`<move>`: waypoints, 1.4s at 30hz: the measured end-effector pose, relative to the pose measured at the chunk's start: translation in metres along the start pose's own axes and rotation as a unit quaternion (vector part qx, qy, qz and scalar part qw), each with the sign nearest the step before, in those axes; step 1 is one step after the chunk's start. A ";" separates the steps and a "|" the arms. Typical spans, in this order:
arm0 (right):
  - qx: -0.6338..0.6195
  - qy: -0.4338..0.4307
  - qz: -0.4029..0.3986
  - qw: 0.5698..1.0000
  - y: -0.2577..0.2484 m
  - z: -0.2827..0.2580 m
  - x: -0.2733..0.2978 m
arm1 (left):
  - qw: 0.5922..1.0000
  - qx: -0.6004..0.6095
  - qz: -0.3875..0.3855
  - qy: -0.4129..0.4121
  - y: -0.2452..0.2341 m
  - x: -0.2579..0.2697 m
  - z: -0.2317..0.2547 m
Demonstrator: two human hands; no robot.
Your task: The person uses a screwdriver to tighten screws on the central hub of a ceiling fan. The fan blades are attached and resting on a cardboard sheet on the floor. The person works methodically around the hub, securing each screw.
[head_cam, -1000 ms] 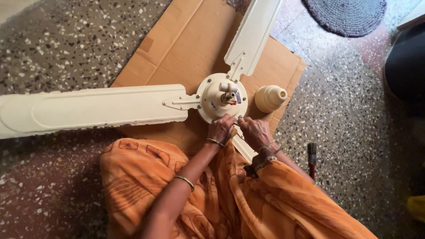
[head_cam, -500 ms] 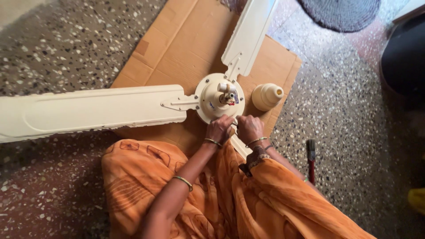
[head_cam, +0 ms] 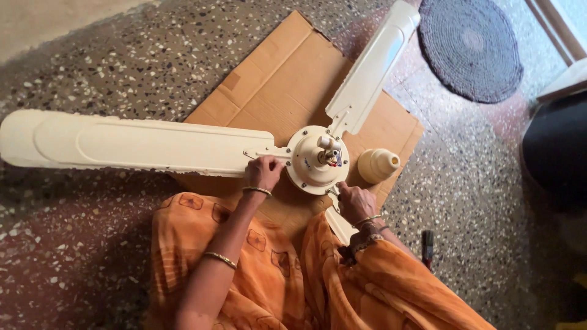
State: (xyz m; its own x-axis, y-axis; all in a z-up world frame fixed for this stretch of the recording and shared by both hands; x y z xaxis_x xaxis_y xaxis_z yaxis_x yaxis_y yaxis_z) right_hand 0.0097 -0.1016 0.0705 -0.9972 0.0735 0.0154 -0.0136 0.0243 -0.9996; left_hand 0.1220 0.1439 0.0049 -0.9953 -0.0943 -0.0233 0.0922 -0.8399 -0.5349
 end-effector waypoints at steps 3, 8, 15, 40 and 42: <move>0.009 -0.057 -0.022 0.998 -0.014 0.002 -0.005 | 0.962 -0.052 -0.225 -0.142 0.036 0.025 -0.034; 0.068 -0.130 -0.038 0.988 -0.040 -0.004 -0.023 | 0.984 -0.031 -0.150 -0.093 0.112 0.045 -0.082; 0.059 -0.211 -0.084 0.972 -0.132 -0.053 -0.068 | 0.809 0.482 0.015 -0.337 0.171 0.066 -0.107; 0.009 -0.342 -0.054 0.938 -0.053 -0.112 -0.124 | 0.800 0.418 -0.008 -0.431 0.129 0.055 -0.034; 0.004 -0.346 -0.047 0.937 -0.053 -0.114 -0.123 | 0.800 0.412 -0.018 -0.436 0.127 0.056 -0.032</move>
State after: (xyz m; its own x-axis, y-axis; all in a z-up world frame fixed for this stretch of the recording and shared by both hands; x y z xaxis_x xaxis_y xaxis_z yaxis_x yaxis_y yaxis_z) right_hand 0.1416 0.0012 0.1242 -0.8002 -0.5934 0.0869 -0.1007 -0.0099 -0.9949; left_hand 0.0766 0.0489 -0.0918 -0.6304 -0.0970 0.7702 0.4099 -0.8842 0.2241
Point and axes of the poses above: each hand's wrist, its own x-axis away from the middle knuckle, its own y-axis out of the palm, z = x × y, the point moved 6 cm from there along -x, towards the middle knuckle, and after that the axes turned 14 degrees about z, right-handed, at the moved point
